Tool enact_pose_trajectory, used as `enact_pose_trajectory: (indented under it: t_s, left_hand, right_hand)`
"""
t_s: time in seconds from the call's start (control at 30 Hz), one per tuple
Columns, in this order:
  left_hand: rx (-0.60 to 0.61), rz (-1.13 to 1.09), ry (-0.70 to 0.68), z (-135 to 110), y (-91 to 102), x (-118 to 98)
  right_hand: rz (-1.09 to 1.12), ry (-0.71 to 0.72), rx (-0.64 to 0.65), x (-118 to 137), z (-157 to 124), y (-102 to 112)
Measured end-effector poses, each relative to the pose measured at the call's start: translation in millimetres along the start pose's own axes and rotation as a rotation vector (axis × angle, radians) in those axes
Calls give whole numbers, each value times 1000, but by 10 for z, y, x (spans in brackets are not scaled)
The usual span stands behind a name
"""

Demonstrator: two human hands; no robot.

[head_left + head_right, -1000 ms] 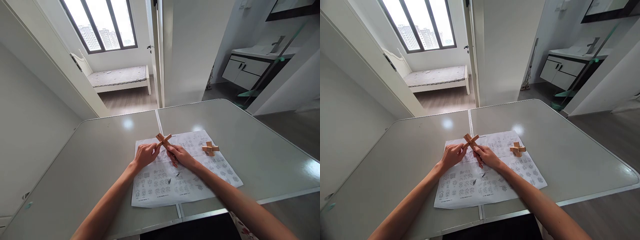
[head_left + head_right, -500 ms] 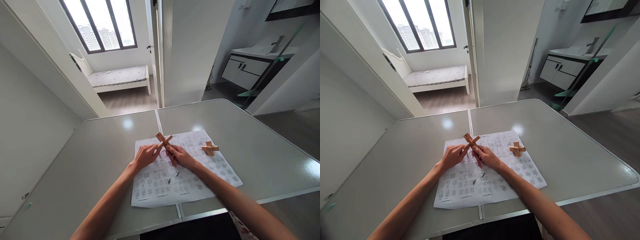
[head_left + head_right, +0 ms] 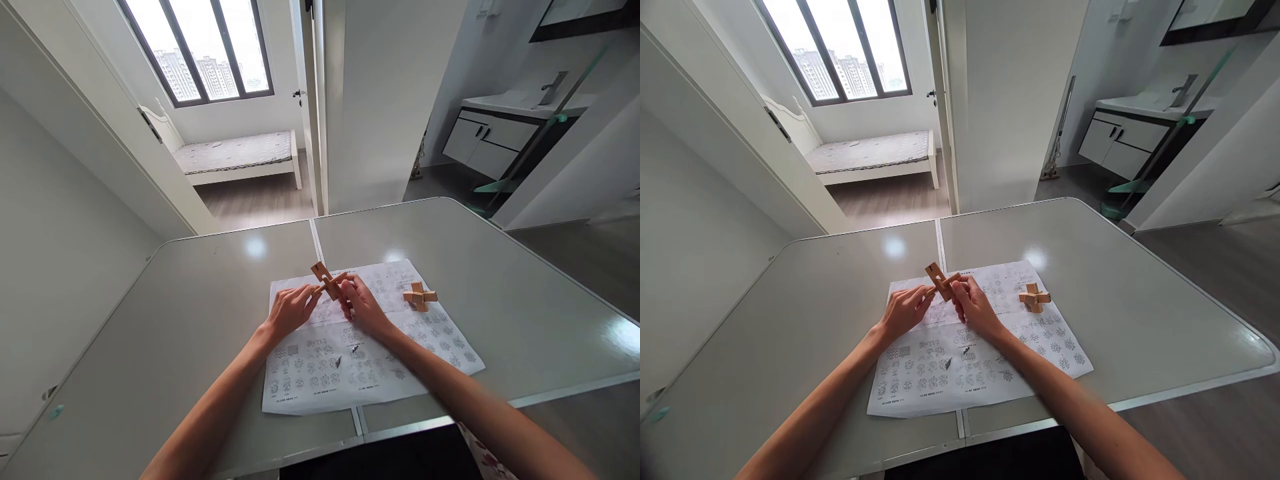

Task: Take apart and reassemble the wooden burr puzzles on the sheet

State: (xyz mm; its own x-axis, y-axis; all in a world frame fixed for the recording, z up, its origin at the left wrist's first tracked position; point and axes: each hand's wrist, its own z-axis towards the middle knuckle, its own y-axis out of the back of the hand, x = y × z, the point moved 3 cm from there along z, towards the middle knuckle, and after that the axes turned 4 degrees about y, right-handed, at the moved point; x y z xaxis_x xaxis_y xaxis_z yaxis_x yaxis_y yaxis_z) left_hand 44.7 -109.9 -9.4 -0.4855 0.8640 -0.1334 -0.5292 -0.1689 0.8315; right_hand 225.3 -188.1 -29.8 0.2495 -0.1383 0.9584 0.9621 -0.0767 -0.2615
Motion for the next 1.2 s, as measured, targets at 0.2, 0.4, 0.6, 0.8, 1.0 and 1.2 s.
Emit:
enact_pose_trajectory:
  t_s: [0.2,0.4,0.6,0.8,1.0,1.2]
  left_hand:
    - [39,-9,-19,-5,-17,-2]
    - [55,-55,15,-6,-32,26]
    - [145,-271,65,29,50,-25]
    - [171,-388,63,66,88,-30]
    - [145,-484,64,78,125,-13]
    - [219,-543,151,73,113,10]
  right_hand:
    - [60,-29,-48,-16,32,79]
    - [116,-27,-20,-5,47,101]
    - [99,-10,79,21,32,47]
    - [64,-28,177,-2,22,5]
    - [47,-34,187,24,22,6]
    - [44,-52,197,40,18,-11]
